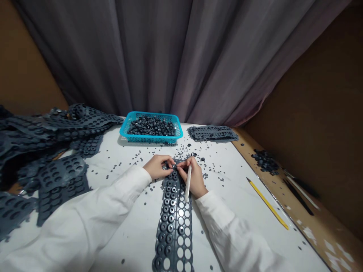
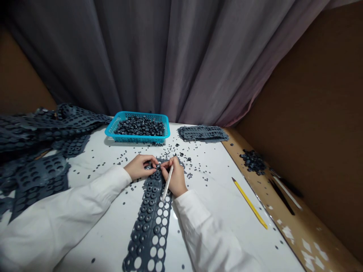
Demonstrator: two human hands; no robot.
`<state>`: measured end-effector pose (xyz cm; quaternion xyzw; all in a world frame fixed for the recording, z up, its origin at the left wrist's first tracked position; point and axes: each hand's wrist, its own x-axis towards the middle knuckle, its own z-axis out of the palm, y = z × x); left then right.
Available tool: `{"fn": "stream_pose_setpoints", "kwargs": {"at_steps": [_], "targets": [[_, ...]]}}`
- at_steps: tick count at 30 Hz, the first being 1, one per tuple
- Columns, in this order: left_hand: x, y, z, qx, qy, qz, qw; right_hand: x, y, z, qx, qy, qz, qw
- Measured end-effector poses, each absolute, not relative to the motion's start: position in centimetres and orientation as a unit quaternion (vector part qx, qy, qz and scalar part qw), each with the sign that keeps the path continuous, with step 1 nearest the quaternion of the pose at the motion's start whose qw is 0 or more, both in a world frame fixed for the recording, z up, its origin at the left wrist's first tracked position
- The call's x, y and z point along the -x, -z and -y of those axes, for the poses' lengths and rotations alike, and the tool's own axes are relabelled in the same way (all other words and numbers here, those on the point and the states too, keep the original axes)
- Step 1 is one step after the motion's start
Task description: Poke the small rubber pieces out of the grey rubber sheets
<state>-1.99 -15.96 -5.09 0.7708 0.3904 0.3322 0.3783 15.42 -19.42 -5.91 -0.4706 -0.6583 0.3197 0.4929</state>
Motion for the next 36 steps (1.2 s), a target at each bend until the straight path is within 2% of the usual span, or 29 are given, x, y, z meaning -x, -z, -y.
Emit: {"fn": "stream_pose_setpoints", "kwargs": {"at_steps": [28,32,36], "targets": [[1.8,4.7,16.1,-0.781,-0.329,-0.385,0.366,-15.4,5.8,19.3,0.489,-0.318,0.636,0.505],[2.0,3.0,14.8,-0.774,-0.353,-0.417,0.318,-15.3,5.7,19.4,0.467,-0.343,0.637,0.509],[2.9,0.9,10.6,-0.746,-0.435,-0.458,0.213,-15.3,5.9,19.4,0.446,-0.371,0.637,0.507]]}}
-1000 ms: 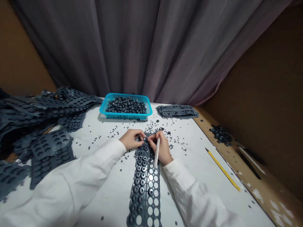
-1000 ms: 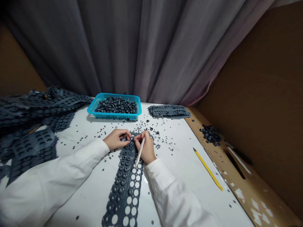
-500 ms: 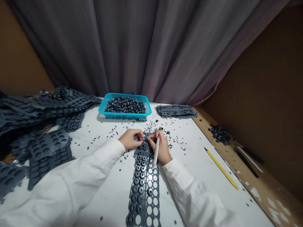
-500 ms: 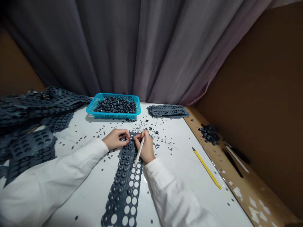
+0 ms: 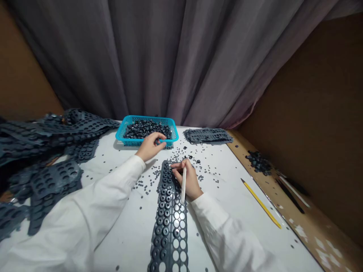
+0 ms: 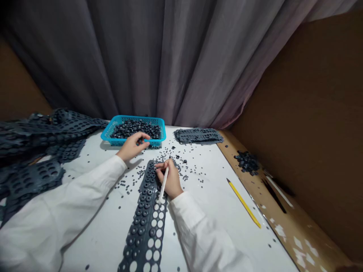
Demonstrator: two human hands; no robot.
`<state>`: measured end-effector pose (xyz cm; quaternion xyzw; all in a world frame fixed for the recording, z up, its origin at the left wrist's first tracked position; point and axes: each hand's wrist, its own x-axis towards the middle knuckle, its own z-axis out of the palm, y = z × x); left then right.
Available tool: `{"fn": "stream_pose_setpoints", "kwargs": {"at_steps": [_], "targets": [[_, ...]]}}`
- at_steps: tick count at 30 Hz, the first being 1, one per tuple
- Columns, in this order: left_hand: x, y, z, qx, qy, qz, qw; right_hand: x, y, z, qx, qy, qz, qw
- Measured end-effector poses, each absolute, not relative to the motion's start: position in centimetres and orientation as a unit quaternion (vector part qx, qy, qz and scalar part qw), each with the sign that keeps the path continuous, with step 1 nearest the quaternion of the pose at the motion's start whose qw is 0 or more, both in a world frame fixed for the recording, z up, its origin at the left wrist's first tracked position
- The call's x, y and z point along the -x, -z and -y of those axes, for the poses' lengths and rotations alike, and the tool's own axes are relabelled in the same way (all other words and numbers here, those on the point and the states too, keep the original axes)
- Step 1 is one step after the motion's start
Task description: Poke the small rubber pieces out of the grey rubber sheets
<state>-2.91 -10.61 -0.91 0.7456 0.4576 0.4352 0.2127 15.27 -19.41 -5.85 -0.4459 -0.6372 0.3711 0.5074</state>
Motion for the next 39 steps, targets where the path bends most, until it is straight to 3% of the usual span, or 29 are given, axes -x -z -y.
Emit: {"fn": "stream_pose_setpoints", "kwargs": {"at_steps": [3,9,14,18,23,33,39], "targets": [[4.2,0.2,7.0,-0.74,-0.413,-0.506,0.161,-15.4,6.0,19.4,0.435,-0.389,0.635,0.505],[5.5,-0.5,5.7,-0.772,-0.268,-0.546,0.183,-15.4,6.1,19.5,0.408,-0.424,0.636,0.499],[3.9,-0.3,10.7,-0.868,-0.26,-0.41,0.103,-15.4,6.1,19.5,0.372,-0.448,0.642,0.499],[2.4,0.8,14.0,-0.893,-0.2,-0.366,0.17,-15.4,6.1,19.4,0.35,-0.466,0.638,0.504],[1.8,2.4,15.1,-0.853,-0.235,-0.379,0.271,-15.4,6.0,19.5,0.336,-0.494,0.61,0.52],[2.2,3.7,15.2,-0.878,-0.226,-0.322,0.272,-15.9,5.9,19.9,0.467,-0.348,0.628,0.516],[2.3,4.2,16.0,-0.849,-0.251,-0.374,0.276,-16.0,5.3,20.0,0.452,-0.358,0.694,0.43]]}}
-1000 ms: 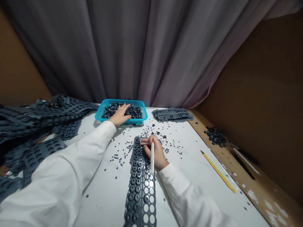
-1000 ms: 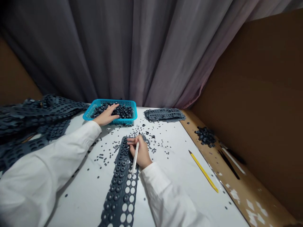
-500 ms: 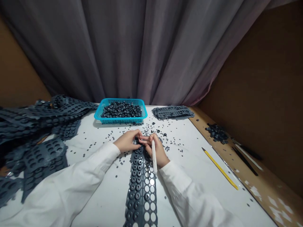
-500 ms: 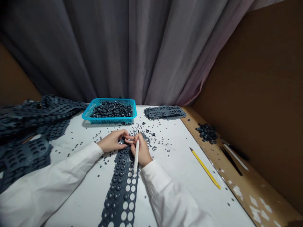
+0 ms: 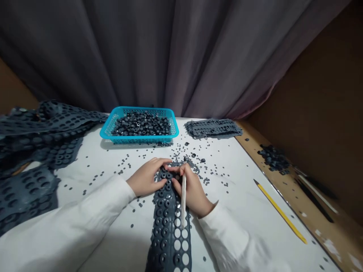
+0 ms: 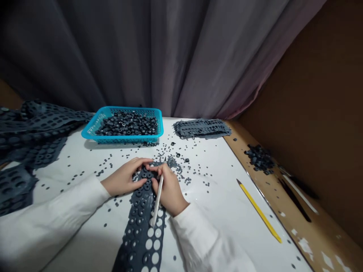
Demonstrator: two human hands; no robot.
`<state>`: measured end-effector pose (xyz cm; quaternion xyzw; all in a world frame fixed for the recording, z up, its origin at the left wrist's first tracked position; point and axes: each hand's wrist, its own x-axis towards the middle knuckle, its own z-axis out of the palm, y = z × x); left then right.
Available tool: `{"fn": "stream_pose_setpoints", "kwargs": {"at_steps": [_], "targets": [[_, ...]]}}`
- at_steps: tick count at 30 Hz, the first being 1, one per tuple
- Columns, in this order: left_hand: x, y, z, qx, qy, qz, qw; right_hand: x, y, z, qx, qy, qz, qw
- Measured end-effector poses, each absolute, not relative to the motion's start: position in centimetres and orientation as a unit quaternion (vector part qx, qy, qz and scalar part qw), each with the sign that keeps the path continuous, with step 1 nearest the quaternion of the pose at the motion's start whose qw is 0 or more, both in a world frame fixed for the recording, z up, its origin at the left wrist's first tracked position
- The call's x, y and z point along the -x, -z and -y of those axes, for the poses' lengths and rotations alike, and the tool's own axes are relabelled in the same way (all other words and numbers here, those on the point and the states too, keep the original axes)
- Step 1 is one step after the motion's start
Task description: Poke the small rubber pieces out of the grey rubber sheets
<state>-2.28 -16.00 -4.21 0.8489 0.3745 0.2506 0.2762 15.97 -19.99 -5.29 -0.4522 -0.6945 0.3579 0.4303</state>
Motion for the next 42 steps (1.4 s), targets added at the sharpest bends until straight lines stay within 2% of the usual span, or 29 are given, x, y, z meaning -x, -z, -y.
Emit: {"fn": "stream_pose_setpoints", "kwargs": {"at_steps": [4,12,31,42], "targets": [[2.1,4.2,16.4,-0.826,-0.277,-0.399,0.284,-16.0,5.3,19.5,0.476,-0.338,0.71,0.393],[1.9,4.0,15.8,-0.829,-0.245,-0.415,0.283,-16.1,5.3,18.0,0.485,-0.396,0.659,0.416],[1.9,4.4,15.7,-0.837,-0.229,-0.42,0.267,-16.2,5.2,18.0,0.532,-0.37,0.647,0.403],[1.7,4.5,15.7,-0.83,-0.229,-0.431,0.27,-16.5,5.0,18.4,0.494,-0.398,0.668,0.389]]}}
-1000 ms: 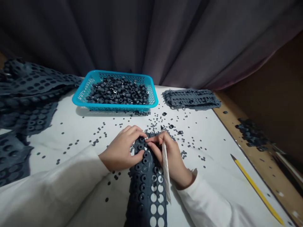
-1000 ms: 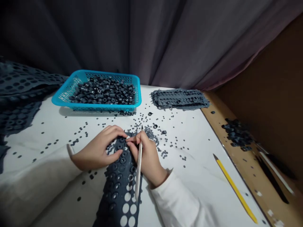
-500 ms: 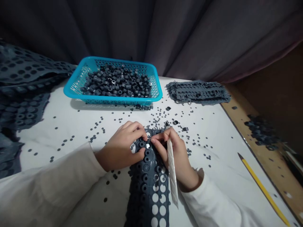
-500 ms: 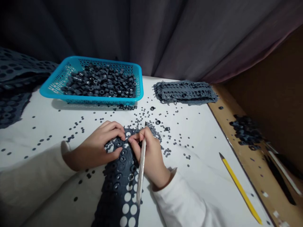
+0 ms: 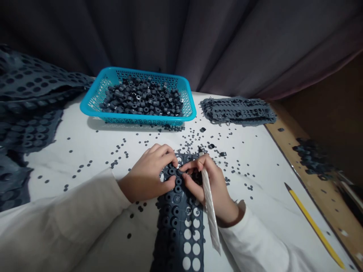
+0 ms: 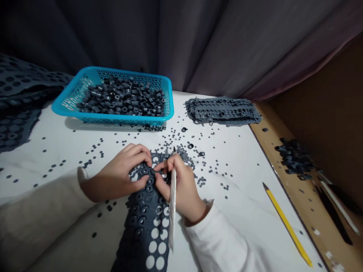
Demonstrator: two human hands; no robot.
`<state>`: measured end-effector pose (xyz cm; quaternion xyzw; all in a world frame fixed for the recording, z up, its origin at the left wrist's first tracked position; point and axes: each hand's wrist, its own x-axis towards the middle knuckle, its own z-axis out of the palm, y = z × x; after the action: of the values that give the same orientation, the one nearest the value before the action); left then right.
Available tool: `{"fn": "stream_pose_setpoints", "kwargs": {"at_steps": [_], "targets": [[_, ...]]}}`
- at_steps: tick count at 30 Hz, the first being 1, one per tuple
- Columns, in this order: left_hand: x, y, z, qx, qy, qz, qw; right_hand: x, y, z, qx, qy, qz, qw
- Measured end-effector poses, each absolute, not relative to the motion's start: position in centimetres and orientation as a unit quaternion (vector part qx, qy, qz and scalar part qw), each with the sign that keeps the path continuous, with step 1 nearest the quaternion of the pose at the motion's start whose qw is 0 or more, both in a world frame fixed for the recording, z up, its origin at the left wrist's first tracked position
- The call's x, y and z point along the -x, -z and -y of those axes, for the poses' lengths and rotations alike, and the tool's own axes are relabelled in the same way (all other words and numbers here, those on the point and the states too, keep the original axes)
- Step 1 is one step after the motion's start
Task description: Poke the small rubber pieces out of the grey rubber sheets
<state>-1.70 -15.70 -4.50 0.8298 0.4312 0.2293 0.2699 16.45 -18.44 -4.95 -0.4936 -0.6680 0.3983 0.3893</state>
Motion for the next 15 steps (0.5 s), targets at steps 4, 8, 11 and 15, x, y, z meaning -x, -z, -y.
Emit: {"fn": "stream_pose_setpoints", "kwargs": {"at_steps": [4,8,11,15], "targets": [[1.71,4.6,15.7,-0.83,-0.229,-0.428,0.274,-16.24,4.74,18.53,0.503,-0.365,0.683,0.383],[1.73,4.58,15.65,-0.828,-0.229,-0.429,0.278,-16.18,4.71,18.55,0.501,-0.34,0.709,0.362],[1.77,4.55,15.68,-0.826,-0.234,-0.431,0.279,-16.27,4.79,18.66,0.498,-0.337,0.708,0.37],[1.82,4.57,15.85,-0.825,-0.246,-0.428,0.276,-16.33,4.91,18.85,0.498,-0.362,0.683,0.393]]}}
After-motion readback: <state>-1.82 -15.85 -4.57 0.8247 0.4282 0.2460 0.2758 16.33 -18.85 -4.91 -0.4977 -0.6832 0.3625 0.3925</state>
